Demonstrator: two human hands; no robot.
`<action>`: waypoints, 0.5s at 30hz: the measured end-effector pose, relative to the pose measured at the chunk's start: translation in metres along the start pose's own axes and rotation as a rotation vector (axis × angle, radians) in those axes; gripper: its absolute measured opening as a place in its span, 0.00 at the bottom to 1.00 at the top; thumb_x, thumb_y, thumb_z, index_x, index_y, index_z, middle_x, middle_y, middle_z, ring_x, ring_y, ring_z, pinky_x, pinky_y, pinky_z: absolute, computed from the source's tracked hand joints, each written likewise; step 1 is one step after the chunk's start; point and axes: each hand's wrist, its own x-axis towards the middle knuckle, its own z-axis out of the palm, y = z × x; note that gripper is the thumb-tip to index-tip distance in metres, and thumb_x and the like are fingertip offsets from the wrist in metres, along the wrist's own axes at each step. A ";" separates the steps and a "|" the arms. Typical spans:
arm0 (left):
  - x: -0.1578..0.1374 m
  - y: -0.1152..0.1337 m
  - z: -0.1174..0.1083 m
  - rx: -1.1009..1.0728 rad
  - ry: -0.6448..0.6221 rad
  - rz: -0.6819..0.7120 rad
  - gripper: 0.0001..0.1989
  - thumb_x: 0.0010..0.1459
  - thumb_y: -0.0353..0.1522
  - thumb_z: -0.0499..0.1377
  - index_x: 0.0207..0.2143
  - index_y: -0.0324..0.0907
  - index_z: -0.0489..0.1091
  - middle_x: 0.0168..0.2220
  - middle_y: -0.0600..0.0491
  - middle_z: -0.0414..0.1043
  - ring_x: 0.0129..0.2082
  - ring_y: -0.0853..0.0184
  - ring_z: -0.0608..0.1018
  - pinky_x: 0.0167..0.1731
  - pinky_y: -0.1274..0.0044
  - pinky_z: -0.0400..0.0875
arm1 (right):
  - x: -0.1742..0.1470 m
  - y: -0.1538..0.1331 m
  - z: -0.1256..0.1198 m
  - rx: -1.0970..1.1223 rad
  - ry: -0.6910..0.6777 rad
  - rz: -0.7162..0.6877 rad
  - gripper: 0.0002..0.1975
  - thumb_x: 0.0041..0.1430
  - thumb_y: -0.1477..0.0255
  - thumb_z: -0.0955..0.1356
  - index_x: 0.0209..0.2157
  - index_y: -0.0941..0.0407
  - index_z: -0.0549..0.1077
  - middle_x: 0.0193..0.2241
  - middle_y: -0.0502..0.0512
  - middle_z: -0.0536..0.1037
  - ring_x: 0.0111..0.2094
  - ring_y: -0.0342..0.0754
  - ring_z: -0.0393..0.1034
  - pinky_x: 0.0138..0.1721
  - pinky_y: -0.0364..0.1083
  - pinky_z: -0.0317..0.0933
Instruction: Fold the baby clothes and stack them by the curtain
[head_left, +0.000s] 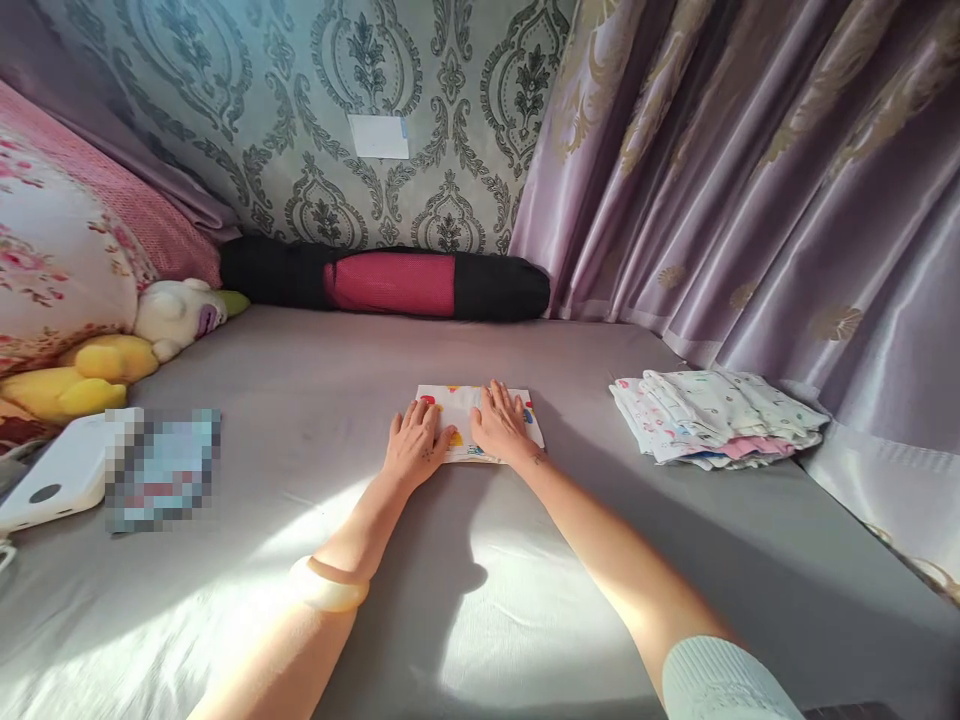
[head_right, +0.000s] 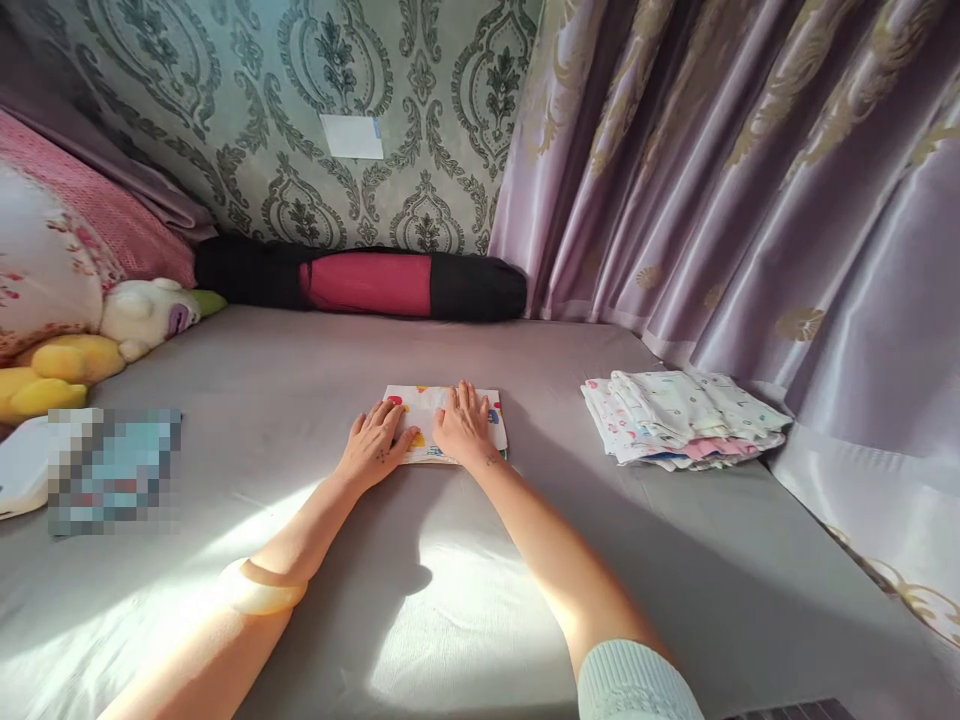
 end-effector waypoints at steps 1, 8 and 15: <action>0.000 -0.002 0.000 -0.008 0.005 -0.009 0.23 0.67 0.41 0.46 0.59 0.41 0.61 0.64 0.42 0.58 0.65 0.54 0.58 0.61 0.58 0.53 | 0.000 -0.005 0.001 0.005 -0.008 -0.018 0.29 0.68 0.66 0.52 0.66 0.64 0.52 0.69 0.65 0.46 0.69 0.56 0.36 0.66 0.59 0.33; 0.002 -0.008 0.005 -0.028 0.027 -0.006 0.23 0.66 0.41 0.47 0.58 0.40 0.63 0.64 0.42 0.60 0.65 0.53 0.59 0.60 0.60 0.54 | 0.000 -0.015 0.016 -0.047 0.024 -0.052 0.29 0.69 0.64 0.51 0.66 0.62 0.52 0.68 0.63 0.49 0.69 0.55 0.40 0.66 0.59 0.35; 0.006 -0.013 0.002 -0.181 0.086 -0.024 0.19 0.64 0.35 0.49 0.55 0.41 0.65 0.61 0.43 0.64 0.62 0.54 0.63 0.58 0.62 0.58 | 0.000 -0.012 0.017 -0.051 0.038 -0.063 0.29 0.68 0.64 0.53 0.66 0.63 0.53 0.68 0.64 0.50 0.68 0.57 0.41 0.66 0.59 0.35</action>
